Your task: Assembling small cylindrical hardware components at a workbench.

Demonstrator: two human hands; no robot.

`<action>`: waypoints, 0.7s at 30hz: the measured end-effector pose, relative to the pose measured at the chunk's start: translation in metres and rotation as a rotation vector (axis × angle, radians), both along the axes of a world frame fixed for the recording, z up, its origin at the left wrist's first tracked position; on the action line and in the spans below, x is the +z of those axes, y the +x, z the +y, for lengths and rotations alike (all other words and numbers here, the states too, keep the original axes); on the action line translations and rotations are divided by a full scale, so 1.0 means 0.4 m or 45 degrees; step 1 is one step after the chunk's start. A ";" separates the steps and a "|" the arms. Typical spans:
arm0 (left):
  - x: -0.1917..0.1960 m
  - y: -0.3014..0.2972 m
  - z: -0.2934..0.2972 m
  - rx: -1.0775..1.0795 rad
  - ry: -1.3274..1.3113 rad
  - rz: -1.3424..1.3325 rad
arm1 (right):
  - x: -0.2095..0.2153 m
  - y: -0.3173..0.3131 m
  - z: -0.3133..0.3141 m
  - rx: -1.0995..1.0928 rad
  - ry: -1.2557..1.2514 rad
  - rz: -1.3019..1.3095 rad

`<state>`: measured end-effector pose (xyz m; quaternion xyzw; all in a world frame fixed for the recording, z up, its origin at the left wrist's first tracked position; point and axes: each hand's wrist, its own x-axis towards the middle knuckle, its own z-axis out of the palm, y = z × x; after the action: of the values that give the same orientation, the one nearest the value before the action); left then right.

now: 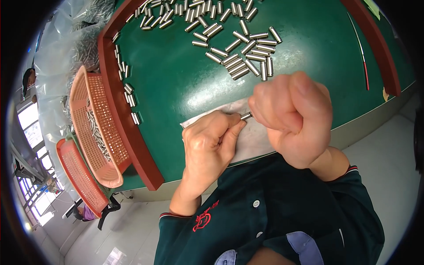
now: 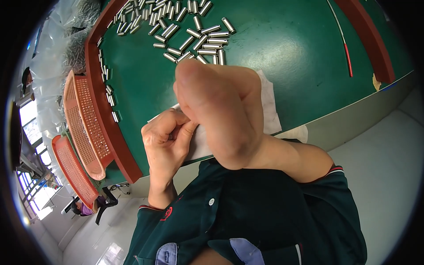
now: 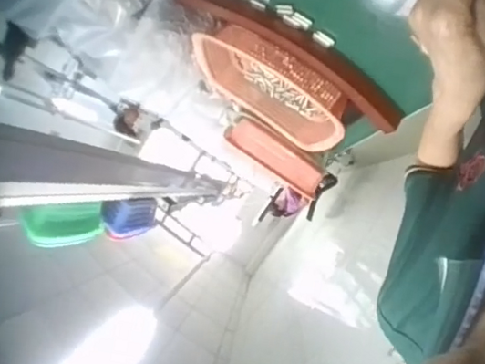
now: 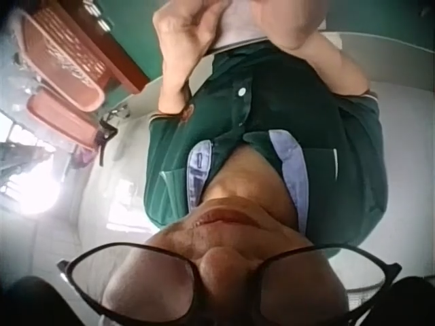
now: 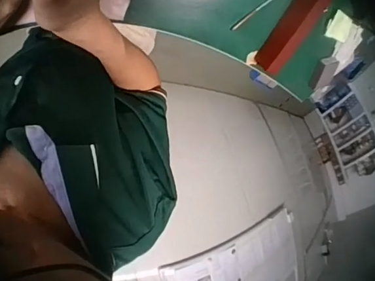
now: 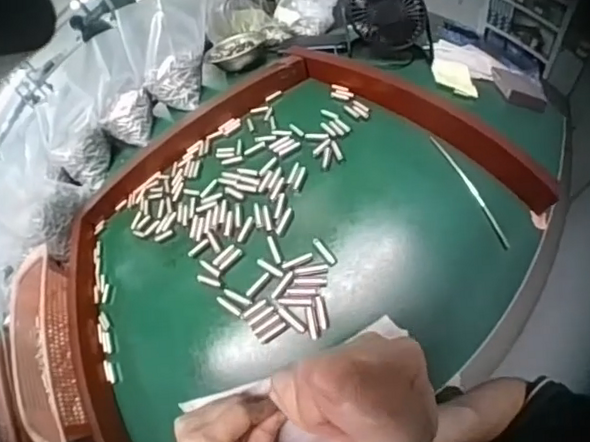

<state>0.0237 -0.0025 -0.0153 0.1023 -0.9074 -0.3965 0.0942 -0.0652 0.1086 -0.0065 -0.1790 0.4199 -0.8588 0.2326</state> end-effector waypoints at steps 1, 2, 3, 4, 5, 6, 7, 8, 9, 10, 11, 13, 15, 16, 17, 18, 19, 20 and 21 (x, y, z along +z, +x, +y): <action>0.000 0.001 0.000 -0.015 -0.006 0.007 | -0.006 0.007 -0.001 -0.021 -0.005 0.068; 0.001 0.002 -0.001 -0.011 0.002 -0.001 | -0.008 0.011 -0.003 -0.040 -0.011 0.136; 0.002 0.004 -0.001 -0.019 -0.004 0.001 | -0.007 0.012 -0.005 -0.035 -0.006 0.129; 0.003 0.005 -0.002 -0.031 -0.014 0.007 | -0.004 0.012 -0.007 -0.021 0.007 0.100; 0.003 0.005 -0.002 -0.030 -0.014 0.005 | 0.001 0.012 -0.010 -0.007 0.018 0.072; 0.002 0.006 -0.002 -0.038 0.014 0.036 | 0.008 0.012 -0.011 0.007 0.027 0.045; -0.002 0.005 -0.001 -0.046 0.040 0.071 | 0.011 0.010 -0.013 0.019 0.033 0.022; -0.003 0.006 0.000 -0.048 0.032 0.075 | 0.015 0.009 -0.013 0.031 0.037 0.000; -0.003 0.007 0.002 -0.026 0.025 0.047 | 0.020 0.008 -0.012 0.041 0.040 -0.021; -0.004 0.008 0.003 -0.008 0.014 0.020 | 0.022 0.008 -0.011 0.049 0.039 -0.040; -0.006 0.007 0.006 -0.015 0.000 0.028 | 0.024 0.009 -0.008 0.055 0.037 -0.058; -0.011 0.008 0.016 0.079 0.006 0.043 | -0.013 0.001 0.012 -0.028 -0.071 0.012; -0.007 0.015 0.016 0.096 -0.004 0.014 | -0.003 -0.001 0.027 -0.080 -0.172 -0.027; -0.008 0.009 0.018 0.113 0.016 0.016 | -0.007 -0.007 0.037 -0.088 -0.180 -0.018; -0.008 0.006 0.021 0.131 0.035 0.017 | -0.014 -0.014 0.048 -0.087 -0.207 -0.046; -0.005 0.006 0.022 0.141 0.040 -0.016 | -0.019 -0.018 0.056 -0.086 -0.234 -0.075; -0.001 0.006 0.019 0.131 0.029 -0.004 | -0.021 -0.019 0.057 -0.149 -0.323 -0.164; 0.002 0.007 0.014 0.149 0.121 -0.025 | -0.020 -0.020 0.063 -0.157 -0.336 -0.153; 0.008 0.009 0.007 0.167 0.212 -0.047 | -0.018 -0.020 0.071 -0.165 -0.302 -0.178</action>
<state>0.0273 0.0003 -0.0122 0.1761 -0.8643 -0.4617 0.0944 -0.0733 0.1369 -0.0137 -0.1177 0.3087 -0.9260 0.1826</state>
